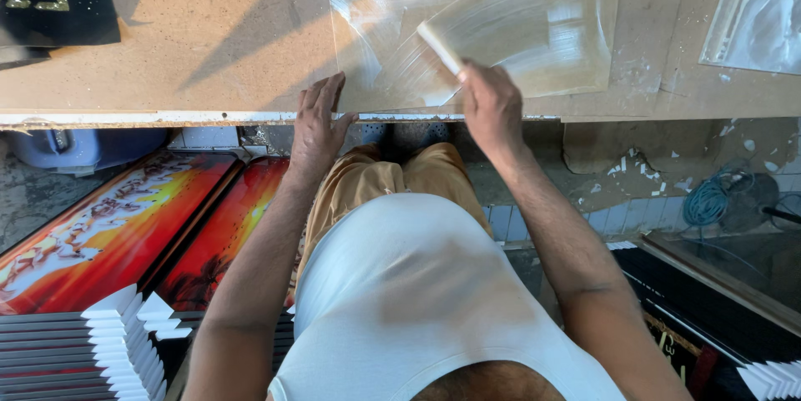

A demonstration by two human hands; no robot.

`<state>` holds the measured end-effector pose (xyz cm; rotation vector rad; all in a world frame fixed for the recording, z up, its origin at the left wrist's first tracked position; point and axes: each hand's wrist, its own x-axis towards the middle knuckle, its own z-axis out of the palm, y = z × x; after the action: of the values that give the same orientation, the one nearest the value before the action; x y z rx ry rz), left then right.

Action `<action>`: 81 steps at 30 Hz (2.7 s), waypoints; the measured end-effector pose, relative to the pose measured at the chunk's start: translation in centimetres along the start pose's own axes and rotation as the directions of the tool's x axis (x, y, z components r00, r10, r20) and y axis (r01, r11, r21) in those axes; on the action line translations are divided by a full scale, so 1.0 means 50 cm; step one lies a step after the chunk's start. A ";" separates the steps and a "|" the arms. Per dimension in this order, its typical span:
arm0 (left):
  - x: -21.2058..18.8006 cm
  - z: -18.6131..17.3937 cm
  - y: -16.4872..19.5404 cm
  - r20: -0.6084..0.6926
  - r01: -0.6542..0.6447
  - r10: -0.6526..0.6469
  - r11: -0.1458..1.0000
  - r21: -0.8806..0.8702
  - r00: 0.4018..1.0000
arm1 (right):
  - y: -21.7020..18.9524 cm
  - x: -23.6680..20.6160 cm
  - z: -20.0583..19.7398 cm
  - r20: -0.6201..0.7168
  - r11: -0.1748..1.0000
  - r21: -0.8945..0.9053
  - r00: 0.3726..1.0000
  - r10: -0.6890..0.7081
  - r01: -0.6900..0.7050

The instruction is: The person spreads glue from a packet onto a flat board using a small sponge, then lays a black fabric banner with gold glitter calligraphy onto the glued board, presses and smooths it flat with both hands, and stacks finished banners aside.

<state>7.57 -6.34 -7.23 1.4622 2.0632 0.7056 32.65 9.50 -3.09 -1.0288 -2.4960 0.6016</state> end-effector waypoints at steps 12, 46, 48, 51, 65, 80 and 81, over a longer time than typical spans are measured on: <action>-0.002 0.007 0.048 -0.157 -0.085 0.082 0.996 -0.013 0.984 | 0.167 -0.056 -0.108 -0.113 0.701 0.530 0.779 0.616 -0.477; -0.036 -0.142 -0.034 -0.623 0.412 -0.311 0.911 0.019 0.717 | 0.384 -0.248 -0.260 0.166 -0.021 0.924 0.353 0.921 -0.381; -0.027 -0.183 -0.077 -0.678 0.359 -0.264 0.933 0.000 0.686 | 0.343 -0.239 -0.222 0.190 -0.029 0.918 0.375 0.907 -0.395; 0.013 -0.259 -0.174 -0.693 0.432 -0.271 0.900 0.064 0.668 | 0.296 -0.204 -0.155 0.155 -0.006 0.950 0.457 0.876 -0.311; 0.071 -0.511 -0.475 -0.546 0.308 -0.014 0.838 0.450 0.838 | 0.004 -0.029 0.051 -0.210 0.397 0.894 0.590 0.780 -0.206; 0.031 -0.906 -0.267 -0.954 -0.375 -0.045 0.913 -0.159 0.297 | -0.341 0.253 0.044 -0.220 0.725 0.678 0.908 0.358 -0.122; 0.022 -0.913 -0.227 -0.938 -0.422 -0.081 0.877 -0.228 0.338 | -0.382 0.279 0.046 -0.195 0.731 0.675 0.932 0.305 -0.098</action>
<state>-31.00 -14.02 18.59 1.0429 2.1589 2.4335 11.43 6.81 7.25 -1.0063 -1.6940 1.1924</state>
